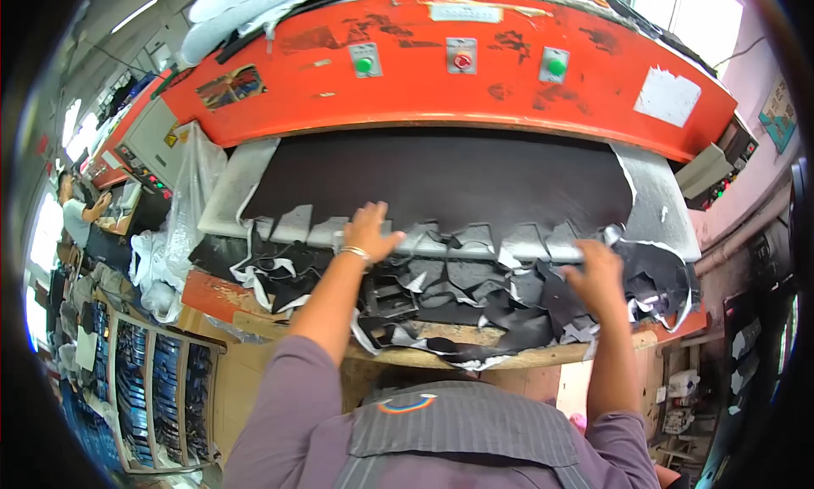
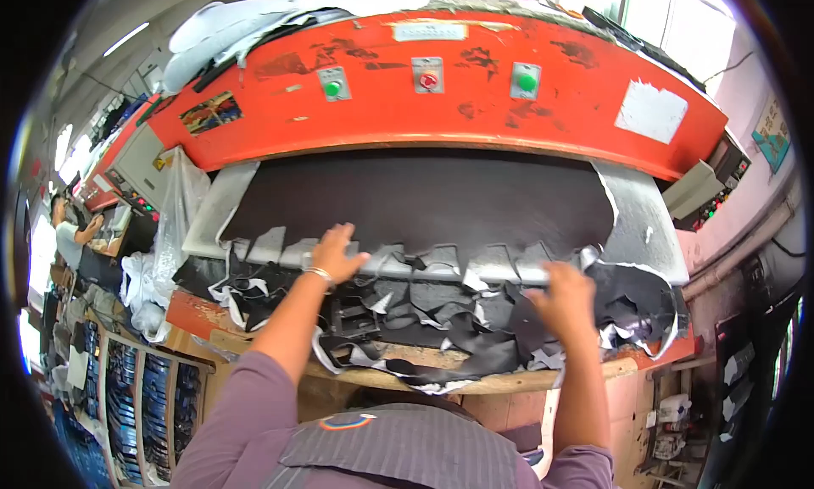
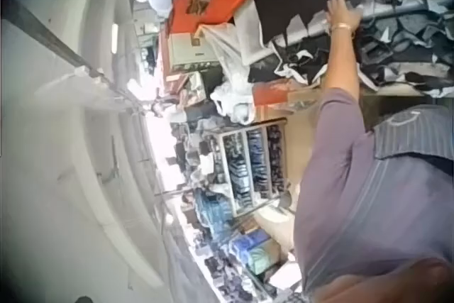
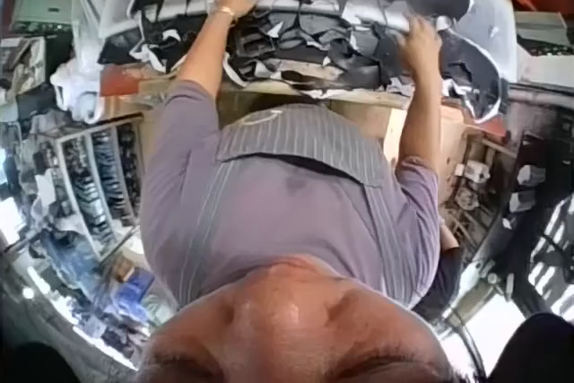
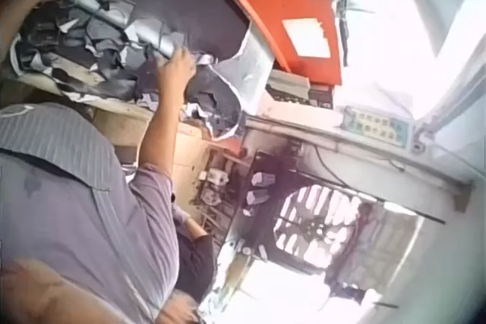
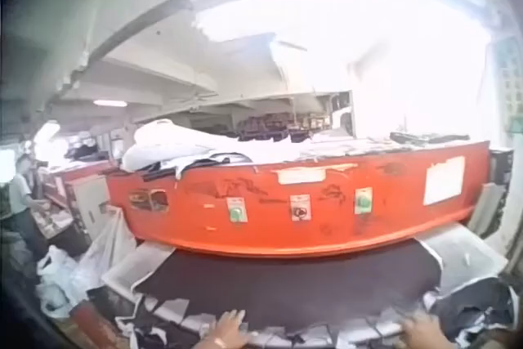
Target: Operate a hydraulic press to cut shoe components from a large sheet of material using metal dies.
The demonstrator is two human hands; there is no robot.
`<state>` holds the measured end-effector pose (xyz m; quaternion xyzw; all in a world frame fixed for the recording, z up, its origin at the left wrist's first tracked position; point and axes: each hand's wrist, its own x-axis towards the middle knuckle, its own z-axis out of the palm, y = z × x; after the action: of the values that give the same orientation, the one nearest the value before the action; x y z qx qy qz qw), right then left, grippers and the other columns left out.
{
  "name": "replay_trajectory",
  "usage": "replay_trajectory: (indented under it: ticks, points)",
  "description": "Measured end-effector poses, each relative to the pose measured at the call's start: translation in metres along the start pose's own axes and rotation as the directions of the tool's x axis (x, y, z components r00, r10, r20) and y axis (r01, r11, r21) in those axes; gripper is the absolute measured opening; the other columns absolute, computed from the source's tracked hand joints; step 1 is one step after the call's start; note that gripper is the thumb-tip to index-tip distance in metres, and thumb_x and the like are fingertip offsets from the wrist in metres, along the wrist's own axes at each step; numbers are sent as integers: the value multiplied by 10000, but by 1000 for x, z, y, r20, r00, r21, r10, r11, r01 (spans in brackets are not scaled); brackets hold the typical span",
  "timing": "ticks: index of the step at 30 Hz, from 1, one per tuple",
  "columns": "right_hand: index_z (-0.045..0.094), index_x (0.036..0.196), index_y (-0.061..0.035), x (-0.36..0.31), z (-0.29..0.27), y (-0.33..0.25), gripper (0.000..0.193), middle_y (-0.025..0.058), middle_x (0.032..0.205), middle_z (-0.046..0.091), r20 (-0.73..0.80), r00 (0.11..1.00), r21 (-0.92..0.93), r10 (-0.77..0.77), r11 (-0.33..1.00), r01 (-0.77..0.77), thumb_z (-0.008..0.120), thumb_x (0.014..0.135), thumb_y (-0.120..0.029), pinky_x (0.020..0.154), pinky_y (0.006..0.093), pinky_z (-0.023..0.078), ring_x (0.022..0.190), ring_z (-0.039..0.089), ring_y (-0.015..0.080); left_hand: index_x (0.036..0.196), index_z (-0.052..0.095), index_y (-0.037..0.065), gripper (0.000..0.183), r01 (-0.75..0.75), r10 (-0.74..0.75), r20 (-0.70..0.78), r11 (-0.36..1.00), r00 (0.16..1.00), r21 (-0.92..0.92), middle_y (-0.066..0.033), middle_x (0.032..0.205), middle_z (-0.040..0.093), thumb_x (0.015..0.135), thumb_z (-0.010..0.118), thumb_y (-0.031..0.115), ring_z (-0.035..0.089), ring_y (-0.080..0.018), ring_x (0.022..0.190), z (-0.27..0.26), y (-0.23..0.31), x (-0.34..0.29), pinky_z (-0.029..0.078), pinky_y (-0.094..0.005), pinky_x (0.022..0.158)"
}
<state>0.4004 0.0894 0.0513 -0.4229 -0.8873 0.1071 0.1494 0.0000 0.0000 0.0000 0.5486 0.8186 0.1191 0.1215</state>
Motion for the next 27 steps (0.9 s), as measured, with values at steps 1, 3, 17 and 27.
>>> replay_trajectory:
  ticks: [1, 3, 17, 27]
  points:
    - [503, 1304, -86, 9, 2, -14, 648, 187, 1357, 475, -10, 1000, 7, -24, 1000, 24, 757, 744, -289, 1018, 451, 383, 1228, 466, 377, 1464, 302, 223, 784, 61, -77, 110, 988, 991, 144, -133, 1568, 144, 807, 603, 529, 96, -375, 1441, -12, 17, -7, 126, -600, 1114]
    - [455, 1357, -116, 24, 29, -73, 712, 199, 1377, 448, 52, 991, 94, -125, 988, 120, 762, 742, -302, 1009, 469, 383, 1261, 432, 373, 1461, 303, 229, 760, 2, -9, 50, 990, 999, 144, -117, 1568, 154, 821, 583, 527, 93, -373, 1442, 6, 5, -21, 111, -599, 1117]
    - [617, 935, -98, 29, 101, -126, 125, 129, 944, 604, 304, 952, 34, -32, 999, 22, 599, 811, -108, 735, 441, 497, 867, 616, 358, 1049, 666, 55, 246, -40, -61, -148, 801, 987, -597, -92, 1003, 689, 864, 657, 217, 649, -188, 914, -100, -200, -16, 509, -329, 837]
    - [608, 893, -47, 30, 83, -147, 95, 154, 886, 588, 53, 993, -21, 107, 994, -106, 608, 799, -61, 736, 455, 464, 836, 574, 377, 1111, 614, -25, 671, 581, -552, -303, 814, 777, 6, -271, 1122, 618, 804, 601, 572, 586, -417, 1068, -117, -396, 109, 460, -474, 911]
